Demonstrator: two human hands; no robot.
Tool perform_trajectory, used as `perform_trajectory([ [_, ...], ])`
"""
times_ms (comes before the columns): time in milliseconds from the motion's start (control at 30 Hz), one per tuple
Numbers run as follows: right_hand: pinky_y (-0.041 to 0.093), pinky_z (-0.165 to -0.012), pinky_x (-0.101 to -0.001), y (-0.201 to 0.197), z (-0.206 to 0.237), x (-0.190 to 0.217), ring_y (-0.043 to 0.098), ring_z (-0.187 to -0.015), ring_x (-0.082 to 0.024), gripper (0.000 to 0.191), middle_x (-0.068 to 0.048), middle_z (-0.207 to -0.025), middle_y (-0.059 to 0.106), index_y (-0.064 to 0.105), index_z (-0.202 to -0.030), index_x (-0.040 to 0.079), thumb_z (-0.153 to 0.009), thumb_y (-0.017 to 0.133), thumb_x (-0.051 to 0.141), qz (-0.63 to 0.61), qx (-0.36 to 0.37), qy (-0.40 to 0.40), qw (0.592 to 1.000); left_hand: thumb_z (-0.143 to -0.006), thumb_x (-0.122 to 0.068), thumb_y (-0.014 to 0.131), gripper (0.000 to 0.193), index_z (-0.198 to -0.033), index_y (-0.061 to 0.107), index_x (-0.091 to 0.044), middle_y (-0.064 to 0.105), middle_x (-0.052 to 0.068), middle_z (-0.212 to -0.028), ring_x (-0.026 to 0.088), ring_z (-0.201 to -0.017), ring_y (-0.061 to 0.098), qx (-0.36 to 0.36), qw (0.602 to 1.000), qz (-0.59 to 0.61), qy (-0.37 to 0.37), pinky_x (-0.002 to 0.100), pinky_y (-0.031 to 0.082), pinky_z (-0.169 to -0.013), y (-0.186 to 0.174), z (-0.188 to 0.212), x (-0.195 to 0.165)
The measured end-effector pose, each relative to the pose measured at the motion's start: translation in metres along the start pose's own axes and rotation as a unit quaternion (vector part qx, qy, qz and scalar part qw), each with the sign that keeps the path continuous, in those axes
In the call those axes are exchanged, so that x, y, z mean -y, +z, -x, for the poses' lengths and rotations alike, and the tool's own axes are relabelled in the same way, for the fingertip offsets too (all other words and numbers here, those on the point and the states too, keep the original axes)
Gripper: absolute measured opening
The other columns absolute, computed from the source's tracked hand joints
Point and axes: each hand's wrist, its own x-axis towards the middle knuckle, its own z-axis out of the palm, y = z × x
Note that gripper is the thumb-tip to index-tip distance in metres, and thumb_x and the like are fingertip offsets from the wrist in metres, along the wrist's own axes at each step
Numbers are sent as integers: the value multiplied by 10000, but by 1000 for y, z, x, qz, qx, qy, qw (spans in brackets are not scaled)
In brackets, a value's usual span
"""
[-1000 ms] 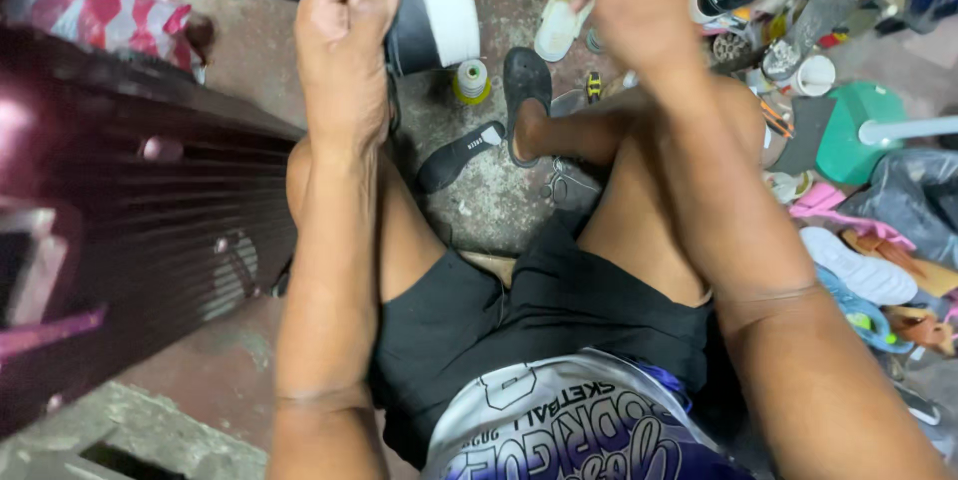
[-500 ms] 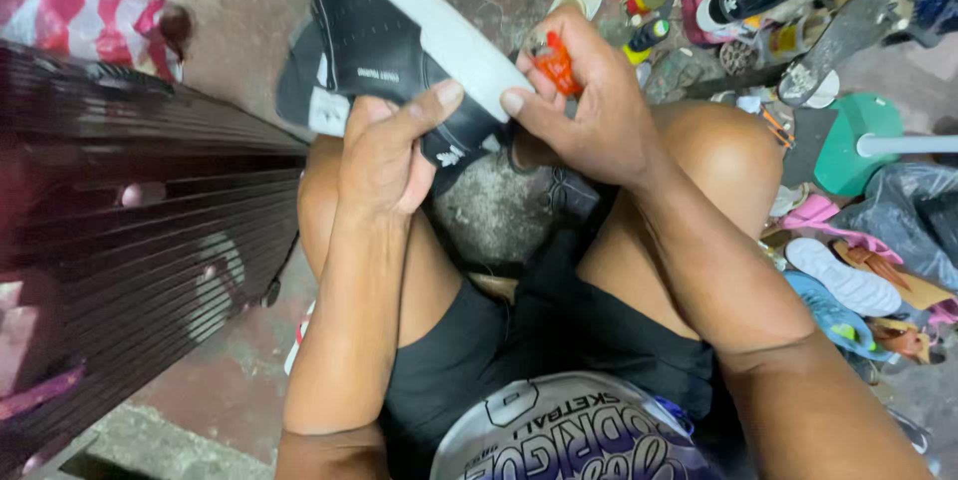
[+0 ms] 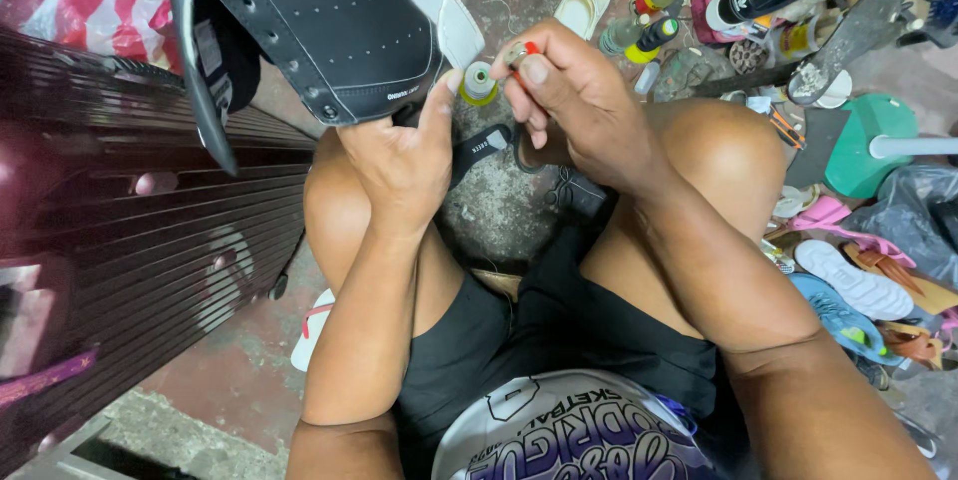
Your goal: The person sits on the floor of a shoe repair workshop hand-stitching the white midsole of a black sneaker to its upper. They pull needle and thread through the sole edge, trim and prepare the thread, use a lighter on the thread end, and press the stitched seam with a small tool.
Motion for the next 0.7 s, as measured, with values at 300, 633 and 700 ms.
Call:
perform_trajectory([
  [300, 448, -640, -246, 7, -12, -21, 479, -696, -88, 490, -11, -815, 522, 641, -1066, -10, -1120, 427, 428, -124, -46, 93, 987, -956, 10, 788, 150, -1084, 712, -5, 749, 108, -1013, 234, -924, 759, 1, 998, 7, 61, 342, 583, -877, 11, 7, 1],
  [633, 401, -564, -242, 7, -16, -30, 445, -616, -79, 458, -5, -762, 510, 589, -917, 31, -1113, 482, 431, -73, -68, 89, 991, -945, 51, 752, 149, -1063, 690, -16, 734, 126, -996, 270, -905, 760, 29, 993, -29, 111, 348, 589, -832, 13, 9, -3],
  [700, 387, -549, -239, 6, -16, -28, 444, -599, -79, 452, -3, -743, 499, 589, -893, 31, -1115, 473, 407, -67, -69, 95, 991, -942, 45, 757, 156, -1070, 693, -17, 735, 127, -1004, 277, -910, 762, 26, 993, -31, 108, 350, 592, -836, 14, 9, -3],
])
